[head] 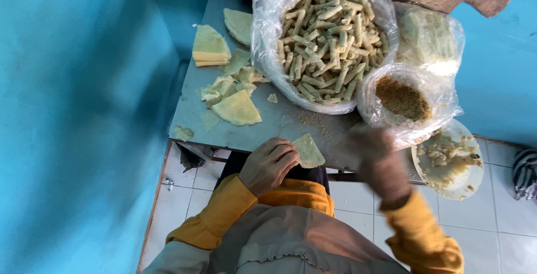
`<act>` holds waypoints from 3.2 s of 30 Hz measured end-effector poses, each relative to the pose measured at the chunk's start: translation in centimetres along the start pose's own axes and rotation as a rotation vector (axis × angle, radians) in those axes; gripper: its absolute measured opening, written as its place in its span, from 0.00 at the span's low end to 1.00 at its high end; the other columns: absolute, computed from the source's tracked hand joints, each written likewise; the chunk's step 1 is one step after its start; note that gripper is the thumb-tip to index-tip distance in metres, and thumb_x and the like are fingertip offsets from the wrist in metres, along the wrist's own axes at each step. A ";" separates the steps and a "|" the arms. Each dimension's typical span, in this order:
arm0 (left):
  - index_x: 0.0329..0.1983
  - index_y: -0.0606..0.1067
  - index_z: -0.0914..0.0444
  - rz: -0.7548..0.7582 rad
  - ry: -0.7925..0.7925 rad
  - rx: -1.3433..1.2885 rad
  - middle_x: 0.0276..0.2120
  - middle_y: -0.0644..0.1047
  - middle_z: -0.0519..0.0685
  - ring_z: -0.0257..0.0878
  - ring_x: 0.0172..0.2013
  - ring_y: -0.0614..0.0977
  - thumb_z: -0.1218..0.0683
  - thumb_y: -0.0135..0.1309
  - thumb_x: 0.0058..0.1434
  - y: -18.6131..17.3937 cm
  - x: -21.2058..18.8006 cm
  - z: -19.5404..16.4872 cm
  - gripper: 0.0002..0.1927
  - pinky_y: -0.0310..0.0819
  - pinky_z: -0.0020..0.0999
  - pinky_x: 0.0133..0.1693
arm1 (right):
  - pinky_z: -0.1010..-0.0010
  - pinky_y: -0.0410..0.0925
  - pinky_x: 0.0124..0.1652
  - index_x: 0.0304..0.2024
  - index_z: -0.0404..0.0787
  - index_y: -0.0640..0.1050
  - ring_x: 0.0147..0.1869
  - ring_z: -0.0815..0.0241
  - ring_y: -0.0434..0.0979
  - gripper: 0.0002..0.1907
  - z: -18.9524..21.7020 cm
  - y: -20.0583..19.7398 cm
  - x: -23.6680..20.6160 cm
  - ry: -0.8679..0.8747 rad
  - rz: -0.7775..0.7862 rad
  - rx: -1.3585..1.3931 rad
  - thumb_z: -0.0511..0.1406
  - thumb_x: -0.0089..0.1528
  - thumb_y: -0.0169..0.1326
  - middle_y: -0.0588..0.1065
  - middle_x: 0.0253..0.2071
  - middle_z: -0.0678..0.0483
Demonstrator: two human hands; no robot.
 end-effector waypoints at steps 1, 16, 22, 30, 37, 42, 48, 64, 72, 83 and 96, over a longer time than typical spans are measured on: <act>0.44 0.76 0.63 -0.015 0.001 -0.021 0.44 0.77 0.49 0.47 0.51 0.79 0.58 0.64 0.62 0.0 0.1 -0.1 0.10 0.76 0.42 0.57 | 0.67 0.73 0.39 0.48 0.44 0.83 0.40 0.58 0.78 0.18 -1.8 -1.6 0.4 0.118 -0.045 0.212 0.21 0.62 0.51 0.79 0.46 0.53; 0.45 0.76 0.65 0.001 -0.048 -0.057 0.45 0.78 0.51 0.48 0.51 0.80 0.58 0.64 0.60 -0.1 0.1 0.0 0.12 0.76 0.42 0.56 | 0.63 0.75 0.35 0.55 0.34 0.62 0.34 0.48 0.83 0.17 -11.0 0.1 7.0 0.443 -0.067 0.092 0.28 0.68 0.53 0.79 0.33 0.41; 0.42 0.75 0.64 -0.013 -0.036 -0.065 0.44 0.77 0.50 0.48 0.52 0.80 0.59 0.63 0.60 -0.3 -0.2 0.3 0.10 0.76 0.44 0.58 | 0.66 0.76 0.37 0.53 0.34 0.63 0.40 0.51 0.83 0.19 -7.8 -3.5 5.6 0.355 -0.164 0.353 0.27 0.66 0.58 0.79 0.38 0.43; 0.42 0.76 0.65 -0.025 -0.101 -0.108 0.44 0.77 0.51 0.49 0.50 0.80 0.60 0.64 0.59 -0.6 0.0 0.0 0.09 0.76 0.43 0.57 | 0.70 0.77 0.38 0.49 0.37 0.72 0.41 0.57 0.86 0.15 4.6 5.9 2.9 0.015 -0.013 0.451 0.30 0.63 0.62 0.80 0.42 0.51; 0.42 0.77 0.65 -0.048 -0.149 -0.089 0.43 0.76 0.51 0.50 0.48 0.78 0.60 0.63 0.60 -0.3 0.1 -0.4 0.09 0.76 0.43 0.55 | 0.59 0.74 0.49 0.63 0.30 0.67 0.54 0.46 0.79 0.32 4.9 4.6 -1.1 -0.241 -0.104 0.042 0.26 0.56 0.58 0.78 0.52 0.44; 0.41 0.78 0.61 -0.035 -0.118 0.149 0.39 0.76 0.47 0.45 0.44 0.76 0.56 0.64 0.61 0.5 -0.6 -0.8 0.08 0.68 0.48 0.56 | 0.62 0.73 0.46 0.63 0.34 0.70 0.49 0.53 0.79 0.28 4.3 5.9 -3.0 -0.202 -0.259 -0.043 0.26 0.60 0.60 0.79 0.47 0.49; 0.47 0.78 0.57 -0.039 -0.079 0.288 0.42 0.77 0.43 0.38 0.45 0.77 0.55 0.61 0.65 1.2 -1.6 -1.3 0.08 0.63 0.44 0.54 | 0.63 0.74 0.44 0.65 0.37 0.73 0.43 0.56 0.79 0.31 4.0 6.5 -3.4 -0.098 -0.170 -0.060 0.21 0.59 0.57 0.78 0.38 0.52; 0.51 0.77 0.65 0.012 0.040 0.174 0.47 0.78 0.49 0.44 0.50 0.77 0.58 0.60 0.64 1.6 -1.2 -0.3 0.14 0.70 0.43 0.57 | 0.56 0.68 0.57 0.65 0.27 0.60 0.50 0.49 0.81 0.33 6.0 5.0 -1.5 -0.167 -0.141 0.149 0.27 0.60 0.57 0.80 0.49 0.45; 0.43 0.77 0.62 0.142 -0.144 0.144 0.38 0.77 0.48 0.44 0.45 0.78 0.60 0.59 0.57 2.4 1.3 0.0 0.10 0.73 0.41 0.50 | 0.67 0.77 0.41 0.73 0.38 0.59 0.40 0.58 0.85 0.43 4.7 5.6 1.1 0.397 0.038 0.602 0.27 0.57 0.61 0.82 0.39 0.50; 0.44 0.76 0.64 0.168 0.039 0.154 0.42 0.74 0.50 0.46 0.49 0.76 0.57 0.56 0.60 1.7 1.0 0.3 0.10 0.73 0.43 0.55 | 0.62 0.75 0.42 0.71 0.36 0.63 0.43 0.51 0.82 0.35 6.8 6.0 -0.4 0.062 -0.178 0.196 0.24 0.62 0.56 0.80 0.42 0.46; 0.44 0.77 0.64 0.230 -0.133 0.103 0.38 0.79 0.52 0.47 0.43 0.79 0.60 0.57 0.61 3.2 1.8 1.0 0.08 0.76 0.41 0.44 | 0.66 0.78 0.45 0.74 0.35 0.59 0.46 0.54 0.84 0.35 6.0 5.9 0.5 0.064 -0.207 0.203 0.21 0.64 0.51 0.81 0.44 0.48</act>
Point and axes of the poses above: each hand's wrist, its own x-axis towards the middle knuckle, its own y-axis out of the palm, z = x × y, the point moved 1 cm from there along x, towards the middle knuckle
